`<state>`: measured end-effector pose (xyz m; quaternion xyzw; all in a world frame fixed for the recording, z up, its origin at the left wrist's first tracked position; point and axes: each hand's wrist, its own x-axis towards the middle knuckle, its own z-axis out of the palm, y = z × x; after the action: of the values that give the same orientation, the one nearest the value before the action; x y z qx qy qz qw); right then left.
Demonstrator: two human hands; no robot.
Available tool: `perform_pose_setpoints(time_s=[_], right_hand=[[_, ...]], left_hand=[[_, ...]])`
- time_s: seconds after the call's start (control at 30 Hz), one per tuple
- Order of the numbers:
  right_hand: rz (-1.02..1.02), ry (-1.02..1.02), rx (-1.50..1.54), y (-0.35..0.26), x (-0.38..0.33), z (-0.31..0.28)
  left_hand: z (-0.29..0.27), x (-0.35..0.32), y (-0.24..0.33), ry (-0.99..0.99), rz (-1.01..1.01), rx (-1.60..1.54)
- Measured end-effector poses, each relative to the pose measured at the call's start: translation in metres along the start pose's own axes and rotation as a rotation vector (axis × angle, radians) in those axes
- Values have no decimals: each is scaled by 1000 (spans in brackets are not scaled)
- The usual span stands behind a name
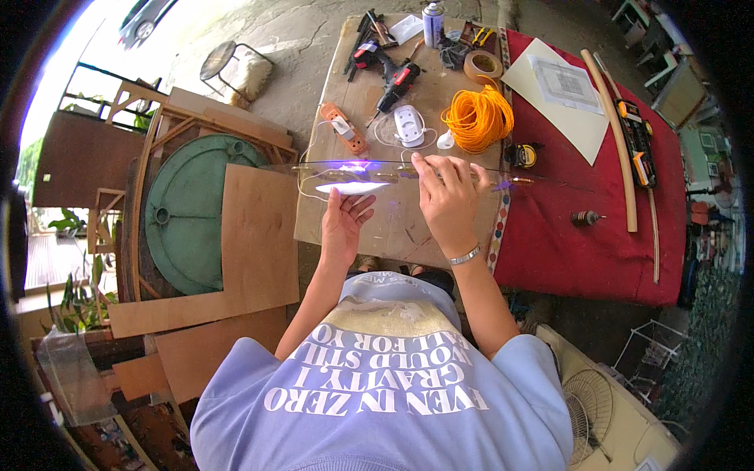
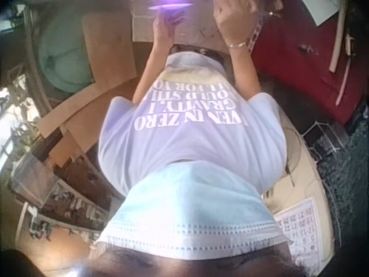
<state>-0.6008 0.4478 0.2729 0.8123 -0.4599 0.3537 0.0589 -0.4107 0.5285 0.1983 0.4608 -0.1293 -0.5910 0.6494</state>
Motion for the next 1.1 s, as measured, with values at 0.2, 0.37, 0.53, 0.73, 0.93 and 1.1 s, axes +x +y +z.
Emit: perform_pose_setpoints(time_s=[0.2,0.37,0.53,0.73,0.93,1.1], right_hand=[[-44,-32,39,9,-4,-2],[-41,-35,61,11,-2,-1],[-36,-38,73,11,-1,-1],[-4,-39,50,5,0,0],[24,-17,-3,0,-1,7],[35,16,-61,-7,-1,7]], left_hand=[[3,-5,-17,85,53,-27],[11,-13,-18,152,66,-75],[6,-10,-14,141,82,-67],[2,-9,-7,110,51,-79],[-14,-2,-2,18,-17,-70],[-24,6,1,-40,-84,-63]])
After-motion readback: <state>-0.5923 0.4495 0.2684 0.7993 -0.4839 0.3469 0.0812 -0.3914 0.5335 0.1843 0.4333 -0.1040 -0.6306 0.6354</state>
